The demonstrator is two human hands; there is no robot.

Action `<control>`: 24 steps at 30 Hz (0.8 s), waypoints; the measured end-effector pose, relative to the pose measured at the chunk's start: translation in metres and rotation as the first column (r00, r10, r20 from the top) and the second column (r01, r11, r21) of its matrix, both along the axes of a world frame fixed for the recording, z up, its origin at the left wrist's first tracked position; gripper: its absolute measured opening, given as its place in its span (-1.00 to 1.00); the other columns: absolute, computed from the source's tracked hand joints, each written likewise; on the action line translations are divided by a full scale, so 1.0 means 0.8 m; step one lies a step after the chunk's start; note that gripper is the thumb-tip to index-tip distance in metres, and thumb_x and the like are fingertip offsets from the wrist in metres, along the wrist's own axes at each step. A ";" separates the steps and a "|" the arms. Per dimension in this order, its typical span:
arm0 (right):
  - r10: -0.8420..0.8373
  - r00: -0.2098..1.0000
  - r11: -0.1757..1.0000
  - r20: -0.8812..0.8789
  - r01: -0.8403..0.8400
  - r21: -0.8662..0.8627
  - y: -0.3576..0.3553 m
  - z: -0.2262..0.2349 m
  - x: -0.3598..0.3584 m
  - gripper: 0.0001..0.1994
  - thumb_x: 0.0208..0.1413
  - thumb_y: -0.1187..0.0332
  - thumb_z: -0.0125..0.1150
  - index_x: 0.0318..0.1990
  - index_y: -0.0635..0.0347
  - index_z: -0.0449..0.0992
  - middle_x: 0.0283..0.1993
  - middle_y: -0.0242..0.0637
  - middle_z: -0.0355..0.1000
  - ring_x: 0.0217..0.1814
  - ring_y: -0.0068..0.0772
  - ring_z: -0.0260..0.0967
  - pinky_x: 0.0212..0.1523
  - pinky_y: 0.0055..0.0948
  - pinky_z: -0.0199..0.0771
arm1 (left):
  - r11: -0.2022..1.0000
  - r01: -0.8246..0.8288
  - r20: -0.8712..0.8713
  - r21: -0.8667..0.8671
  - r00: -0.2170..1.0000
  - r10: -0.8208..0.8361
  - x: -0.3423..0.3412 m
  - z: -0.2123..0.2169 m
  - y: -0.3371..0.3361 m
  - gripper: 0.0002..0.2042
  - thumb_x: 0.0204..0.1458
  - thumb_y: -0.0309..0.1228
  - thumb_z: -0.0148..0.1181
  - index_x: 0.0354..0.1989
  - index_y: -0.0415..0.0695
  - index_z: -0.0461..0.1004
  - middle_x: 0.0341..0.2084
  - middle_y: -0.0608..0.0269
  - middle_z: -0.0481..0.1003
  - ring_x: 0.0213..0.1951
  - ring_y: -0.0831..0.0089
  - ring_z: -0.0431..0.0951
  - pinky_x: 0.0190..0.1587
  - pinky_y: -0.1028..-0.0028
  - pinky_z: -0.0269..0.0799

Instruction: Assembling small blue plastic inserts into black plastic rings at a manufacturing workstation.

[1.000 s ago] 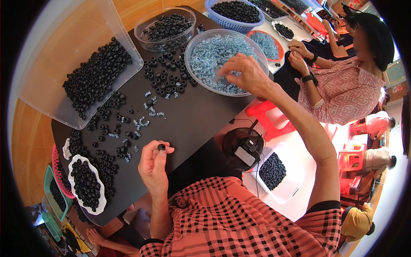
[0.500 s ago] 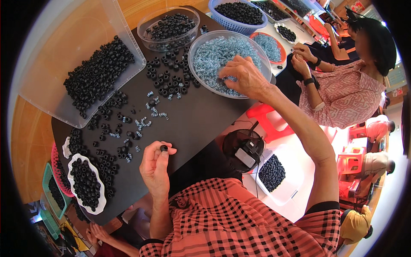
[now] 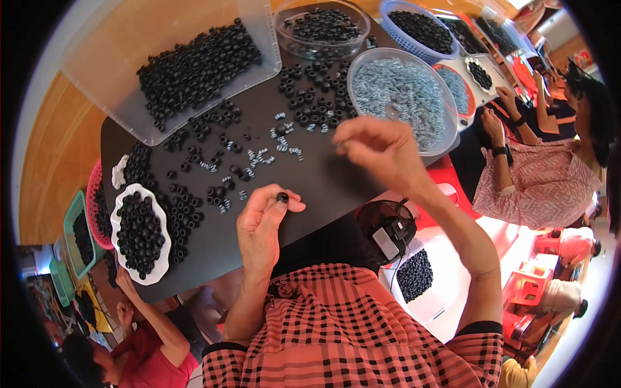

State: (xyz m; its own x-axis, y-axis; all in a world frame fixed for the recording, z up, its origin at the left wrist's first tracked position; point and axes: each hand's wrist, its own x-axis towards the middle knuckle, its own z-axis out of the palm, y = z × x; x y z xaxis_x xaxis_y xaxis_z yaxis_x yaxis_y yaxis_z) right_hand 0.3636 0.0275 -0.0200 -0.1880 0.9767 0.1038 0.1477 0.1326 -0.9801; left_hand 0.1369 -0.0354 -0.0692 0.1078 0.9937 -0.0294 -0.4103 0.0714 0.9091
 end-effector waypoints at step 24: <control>0.156 0.978 0.976 -0.139 -0.131 0.176 -0.031 -0.037 -0.094 -0.83 -0.04 0.66 0.26 -0.26 0.27 0.58 -0.22 -0.27 0.53 -0.24 -0.55 0.45 -0.20 -0.55 0.49 | 0.999 -0.019 0.161 -0.033 0.987 0.024 -0.004 -0.005 0.002 -0.84 0.20 -0.56 -0.03 -0.10 -0.32 0.40 -0.31 0.23 0.54 -0.22 0.59 0.52 -0.02 0.56 0.39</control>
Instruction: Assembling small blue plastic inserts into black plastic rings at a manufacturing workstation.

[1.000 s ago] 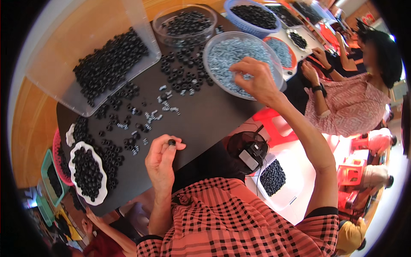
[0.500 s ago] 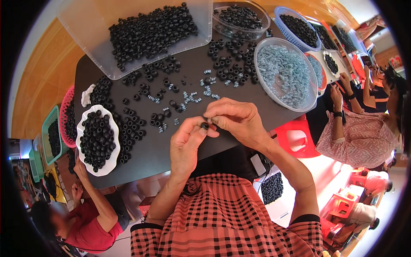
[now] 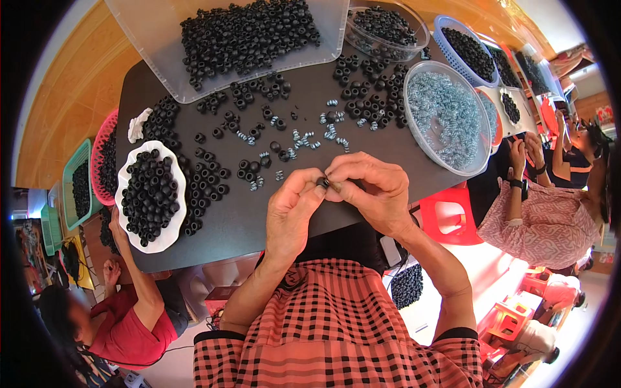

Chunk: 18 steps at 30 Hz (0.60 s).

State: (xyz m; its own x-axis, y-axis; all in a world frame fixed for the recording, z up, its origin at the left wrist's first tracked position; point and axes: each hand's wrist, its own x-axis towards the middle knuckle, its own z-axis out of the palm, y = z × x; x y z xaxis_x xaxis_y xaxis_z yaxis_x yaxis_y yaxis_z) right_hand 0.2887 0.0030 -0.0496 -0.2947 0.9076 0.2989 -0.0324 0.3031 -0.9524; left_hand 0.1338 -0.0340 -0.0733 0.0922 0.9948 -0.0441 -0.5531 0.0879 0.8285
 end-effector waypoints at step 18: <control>-0.021 0.998 0.998 0.059 0.024 -0.052 -0.005 -0.007 -0.005 -0.82 0.00 0.62 0.26 -0.21 0.28 0.57 -0.22 -0.29 0.44 -0.28 -0.60 0.36 -0.23 -0.59 0.40 | 1.000 -0.011 -0.103 0.004 0.995 0.011 -0.003 -0.009 -0.002 -0.83 0.21 -0.53 -0.01 -0.09 -0.32 0.41 -0.33 0.29 0.53 -0.24 0.67 0.47 -0.11 0.63 0.37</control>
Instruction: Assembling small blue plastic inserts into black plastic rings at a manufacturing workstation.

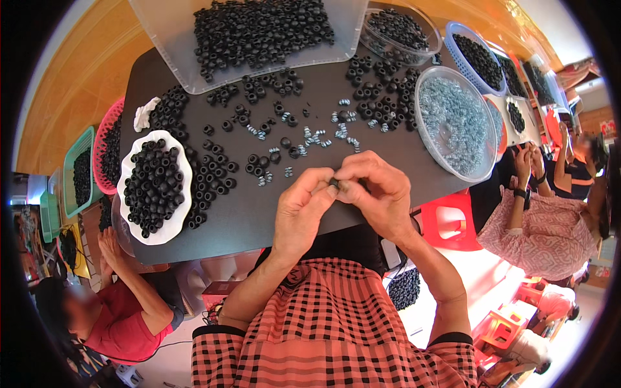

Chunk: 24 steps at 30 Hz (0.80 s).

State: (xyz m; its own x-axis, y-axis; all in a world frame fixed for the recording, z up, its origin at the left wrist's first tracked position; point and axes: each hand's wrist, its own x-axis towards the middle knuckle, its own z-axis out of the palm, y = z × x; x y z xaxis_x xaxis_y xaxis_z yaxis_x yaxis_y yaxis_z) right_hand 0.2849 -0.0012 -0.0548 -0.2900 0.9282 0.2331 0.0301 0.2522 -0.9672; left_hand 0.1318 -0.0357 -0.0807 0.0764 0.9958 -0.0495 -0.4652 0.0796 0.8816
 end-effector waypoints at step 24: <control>-0.004 0.755 0.922 0.656 -0.251 0.294 0.146 0.025 -0.056 -0.81 -0.12 0.57 0.21 -0.28 0.29 0.57 -0.40 -0.22 0.46 -0.43 -0.36 0.46 -0.33 -0.42 0.48 | 0.997 0.072 -0.107 -0.043 0.991 -0.076 -0.026 0.022 -0.004 -0.85 0.19 -0.55 -0.06 -0.11 -0.30 0.38 -0.33 0.18 0.54 -0.29 0.56 0.53 -0.06 0.52 0.36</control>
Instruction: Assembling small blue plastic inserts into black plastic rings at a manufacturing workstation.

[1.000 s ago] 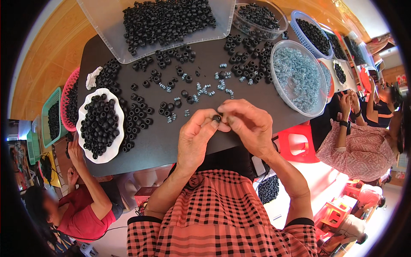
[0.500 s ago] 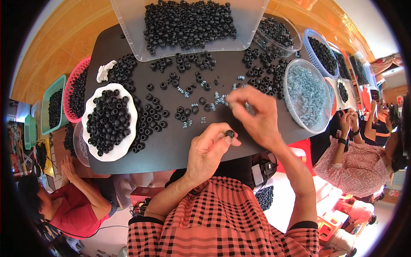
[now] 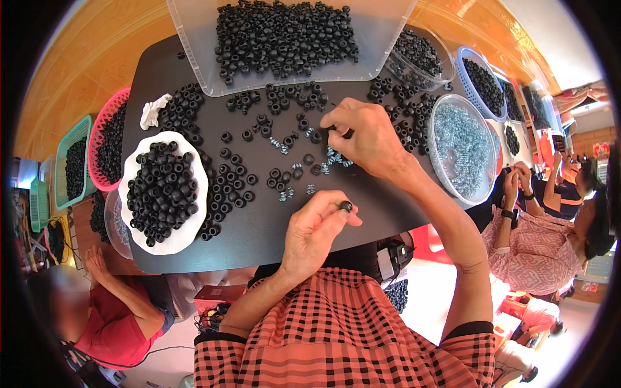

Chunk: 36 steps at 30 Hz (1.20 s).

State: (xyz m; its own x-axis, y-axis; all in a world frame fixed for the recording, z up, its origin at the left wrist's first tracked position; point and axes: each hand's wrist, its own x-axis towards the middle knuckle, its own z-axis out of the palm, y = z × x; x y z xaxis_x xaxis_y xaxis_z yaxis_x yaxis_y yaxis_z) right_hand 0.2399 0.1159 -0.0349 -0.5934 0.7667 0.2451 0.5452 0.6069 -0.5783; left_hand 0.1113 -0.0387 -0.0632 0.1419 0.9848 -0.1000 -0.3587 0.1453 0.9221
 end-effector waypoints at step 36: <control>-0.239 0.734 0.914 -0.635 -0.050 -0.402 -0.143 -0.017 0.072 -0.82 -0.05 0.62 0.25 -0.25 0.27 0.58 -0.30 -0.33 0.52 -0.30 -0.58 0.45 -0.26 -0.55 0.46 | 1.000 -0.027 0.076 0.007 0.997 0.026 0.026 -0.004 0.005 -0.84 0.19 -0.55 -0.01 -0.12 -0.32 0.44 -0.30 0.26 0.51 -0.20 0.57 0.49 -0.02 0.53 0.37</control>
